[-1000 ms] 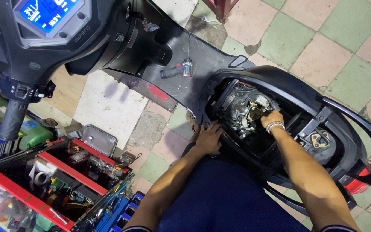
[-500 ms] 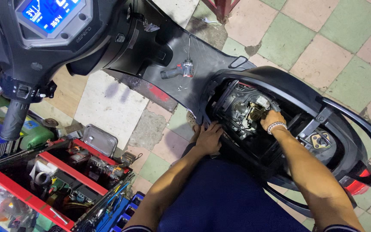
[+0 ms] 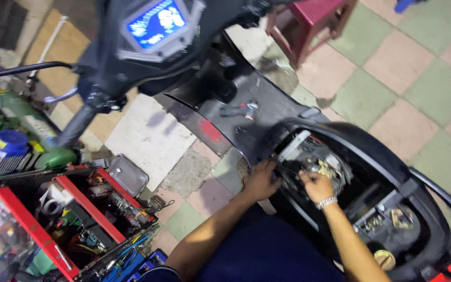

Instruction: The person unscrews bolts from the storage compartment, removes the seat, and uses a power drill and hand tools to work on the exposed engine components.

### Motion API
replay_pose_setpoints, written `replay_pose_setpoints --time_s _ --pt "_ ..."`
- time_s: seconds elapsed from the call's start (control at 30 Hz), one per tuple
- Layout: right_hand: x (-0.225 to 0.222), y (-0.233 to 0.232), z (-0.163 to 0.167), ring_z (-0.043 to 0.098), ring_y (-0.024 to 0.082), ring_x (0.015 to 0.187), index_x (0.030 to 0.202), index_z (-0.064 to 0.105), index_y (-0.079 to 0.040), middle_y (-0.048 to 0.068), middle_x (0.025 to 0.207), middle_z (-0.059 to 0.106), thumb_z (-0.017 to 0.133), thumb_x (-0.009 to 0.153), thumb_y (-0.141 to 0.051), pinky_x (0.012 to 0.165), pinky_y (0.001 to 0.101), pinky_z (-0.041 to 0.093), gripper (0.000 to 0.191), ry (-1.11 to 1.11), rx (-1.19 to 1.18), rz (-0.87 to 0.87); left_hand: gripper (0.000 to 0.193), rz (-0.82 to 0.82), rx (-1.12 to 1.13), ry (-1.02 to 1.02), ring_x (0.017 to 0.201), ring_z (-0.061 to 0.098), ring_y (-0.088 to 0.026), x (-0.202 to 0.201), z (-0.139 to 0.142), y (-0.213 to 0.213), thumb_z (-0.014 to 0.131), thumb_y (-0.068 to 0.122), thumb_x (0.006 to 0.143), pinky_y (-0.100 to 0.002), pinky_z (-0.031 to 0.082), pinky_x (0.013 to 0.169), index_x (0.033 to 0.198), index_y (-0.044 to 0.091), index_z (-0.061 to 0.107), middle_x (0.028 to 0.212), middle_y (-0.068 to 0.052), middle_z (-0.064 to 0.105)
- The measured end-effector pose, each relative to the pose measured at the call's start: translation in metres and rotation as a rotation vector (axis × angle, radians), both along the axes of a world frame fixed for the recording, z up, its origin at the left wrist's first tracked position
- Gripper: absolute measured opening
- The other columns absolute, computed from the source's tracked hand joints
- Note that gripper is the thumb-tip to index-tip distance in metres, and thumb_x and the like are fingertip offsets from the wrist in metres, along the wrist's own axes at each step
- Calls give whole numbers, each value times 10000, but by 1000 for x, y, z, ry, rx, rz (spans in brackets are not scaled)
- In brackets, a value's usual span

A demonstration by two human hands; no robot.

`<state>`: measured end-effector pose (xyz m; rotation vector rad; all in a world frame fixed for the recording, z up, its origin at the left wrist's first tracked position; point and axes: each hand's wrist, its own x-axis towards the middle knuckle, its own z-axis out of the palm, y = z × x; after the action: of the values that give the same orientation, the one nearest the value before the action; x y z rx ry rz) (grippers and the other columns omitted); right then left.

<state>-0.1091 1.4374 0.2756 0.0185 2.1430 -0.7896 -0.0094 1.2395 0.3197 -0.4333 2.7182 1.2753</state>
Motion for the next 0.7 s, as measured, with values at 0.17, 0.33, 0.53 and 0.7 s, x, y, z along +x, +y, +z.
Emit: replay_pose_setpoints --time_s 0.17,0.33,0.53,0.7 --pt "18 -39 -19 623 177 723 1070 815 -87 101 858 777 691 959 -332 689 337 502 297 -36 -315 -49 758 345 -453 405 1292 542 -410 32 83 -151 709 89 647 -507 428 1059 1378 5 528 1361 -211 582" --pt "23 -88 -12 714 133 819 1022 799 -52 59 867 809 699 922 -320 776 297 540 303 79 -401 94 923 483 -1060 164 1428 405 -434 92 232 -331 886 317 725 -620 311 1134 1498 44 462 1536 -249 429" --pt "27 -146 24 720 179 804 1048 783 -45 114 851 796 695 928 -328 769 319 548 320 92 -303 194 901 476 -763 9 1383 419 -444 69 256 -385 852 287 706 -590 347 1141 1486 59 463 1499 -251 456" --pt "30 -153 53 728 142 829 1054 770 -47 75 892 791 698 918 -323 775 305 549 316 184 -424 208 726 605 -946 443 1414 391 -474 65 182 -299 794 156 792 -580 299 1180 1443 41 493 1458 -291 468"
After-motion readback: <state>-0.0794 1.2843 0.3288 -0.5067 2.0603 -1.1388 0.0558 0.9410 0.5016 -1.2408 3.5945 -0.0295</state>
